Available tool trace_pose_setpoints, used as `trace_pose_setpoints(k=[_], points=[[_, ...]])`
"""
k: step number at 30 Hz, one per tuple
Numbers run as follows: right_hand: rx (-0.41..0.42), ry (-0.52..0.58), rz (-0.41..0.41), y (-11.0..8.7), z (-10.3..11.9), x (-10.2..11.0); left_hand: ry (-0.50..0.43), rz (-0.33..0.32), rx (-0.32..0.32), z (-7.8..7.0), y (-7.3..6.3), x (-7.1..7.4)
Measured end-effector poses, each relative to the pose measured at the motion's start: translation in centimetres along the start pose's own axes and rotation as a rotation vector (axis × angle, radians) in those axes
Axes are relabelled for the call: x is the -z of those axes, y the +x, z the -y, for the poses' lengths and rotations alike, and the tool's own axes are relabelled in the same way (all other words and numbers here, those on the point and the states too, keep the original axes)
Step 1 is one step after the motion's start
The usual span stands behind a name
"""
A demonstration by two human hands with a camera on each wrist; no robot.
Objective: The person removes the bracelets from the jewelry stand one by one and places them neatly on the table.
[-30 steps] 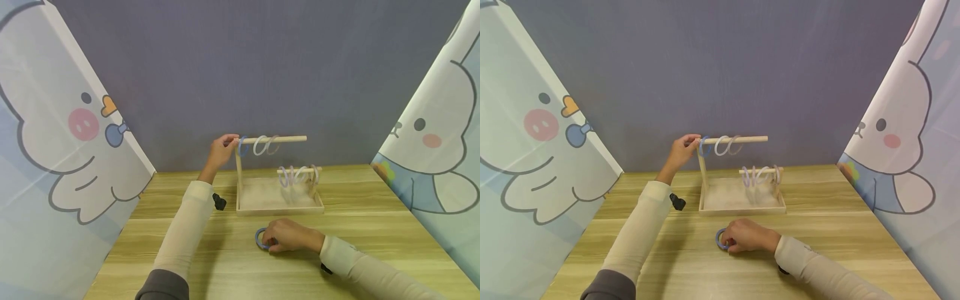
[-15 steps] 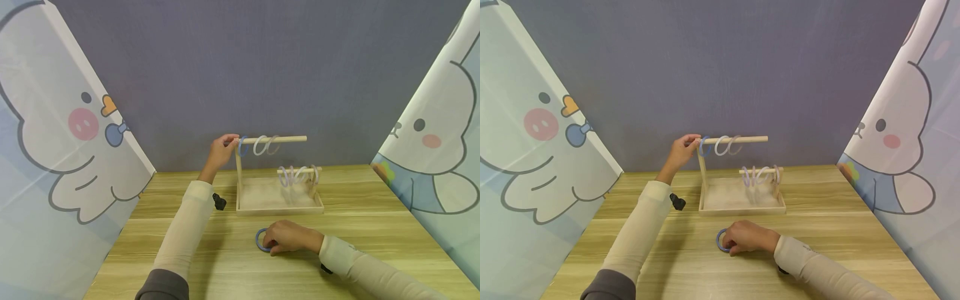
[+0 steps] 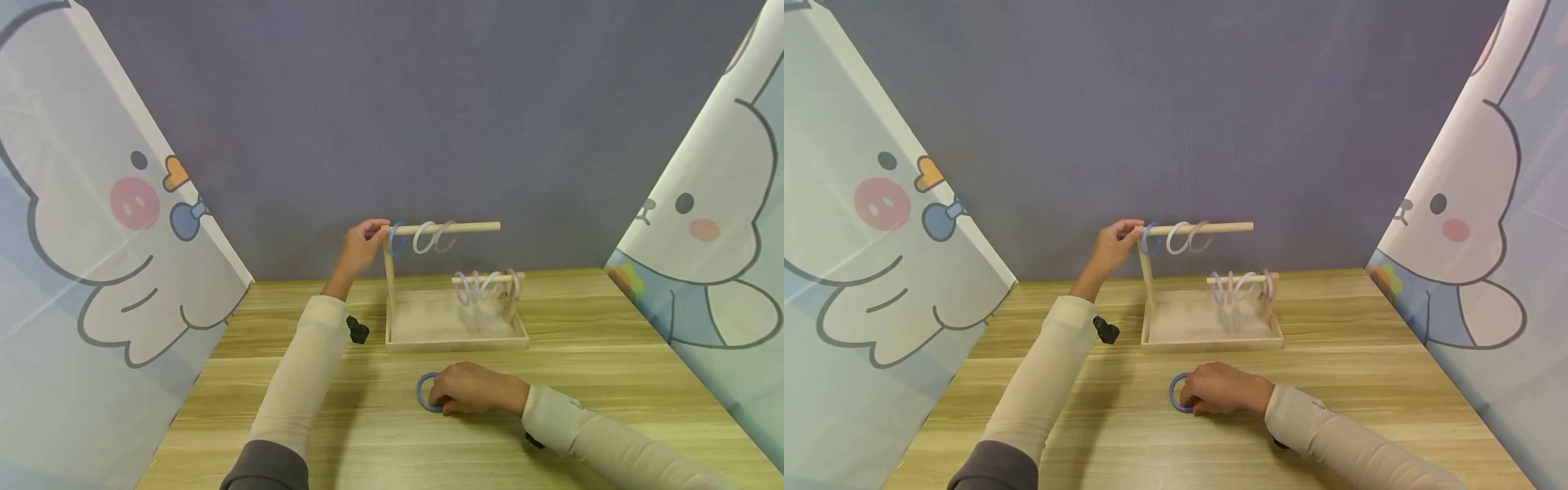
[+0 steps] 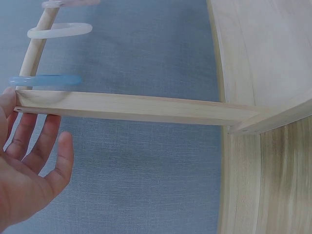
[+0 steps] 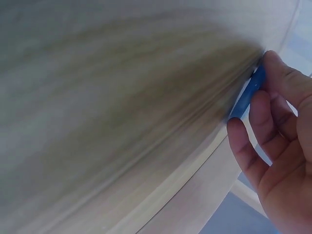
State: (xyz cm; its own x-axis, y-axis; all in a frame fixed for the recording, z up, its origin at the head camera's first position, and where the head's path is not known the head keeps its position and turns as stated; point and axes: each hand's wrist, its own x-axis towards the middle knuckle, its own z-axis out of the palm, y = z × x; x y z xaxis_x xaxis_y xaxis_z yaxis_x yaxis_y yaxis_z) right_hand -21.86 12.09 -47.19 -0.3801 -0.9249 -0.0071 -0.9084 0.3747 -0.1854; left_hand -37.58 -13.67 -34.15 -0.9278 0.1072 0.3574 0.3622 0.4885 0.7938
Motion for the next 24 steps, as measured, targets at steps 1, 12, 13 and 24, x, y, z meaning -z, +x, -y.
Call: trace_pose_setpoints(k=[1, 12, 13, 24], points=[[-0.001, -0.007, 0.001, 0.0, 0.0, 0.0, 0.003, -0.001, 0.002, 0.0, 0.0, 0.0], [-0.007, -0.01, 0.006, 0.0, 0.0, -0.1, -0.005, 0.0, 0.012, -0.2, -0.3, 0.1], [-0.006, -0.008, 0.004, 0.0, 0.0, -0.1, -0.006, -0.001, 0.012, -0.2, -0.3, 0.0], [-0.003, 0.01, -0.064, -0.3, -0.3, 0.9, -0.012, -0.012, -0.003, 0.0, -0.2, -0.1]])
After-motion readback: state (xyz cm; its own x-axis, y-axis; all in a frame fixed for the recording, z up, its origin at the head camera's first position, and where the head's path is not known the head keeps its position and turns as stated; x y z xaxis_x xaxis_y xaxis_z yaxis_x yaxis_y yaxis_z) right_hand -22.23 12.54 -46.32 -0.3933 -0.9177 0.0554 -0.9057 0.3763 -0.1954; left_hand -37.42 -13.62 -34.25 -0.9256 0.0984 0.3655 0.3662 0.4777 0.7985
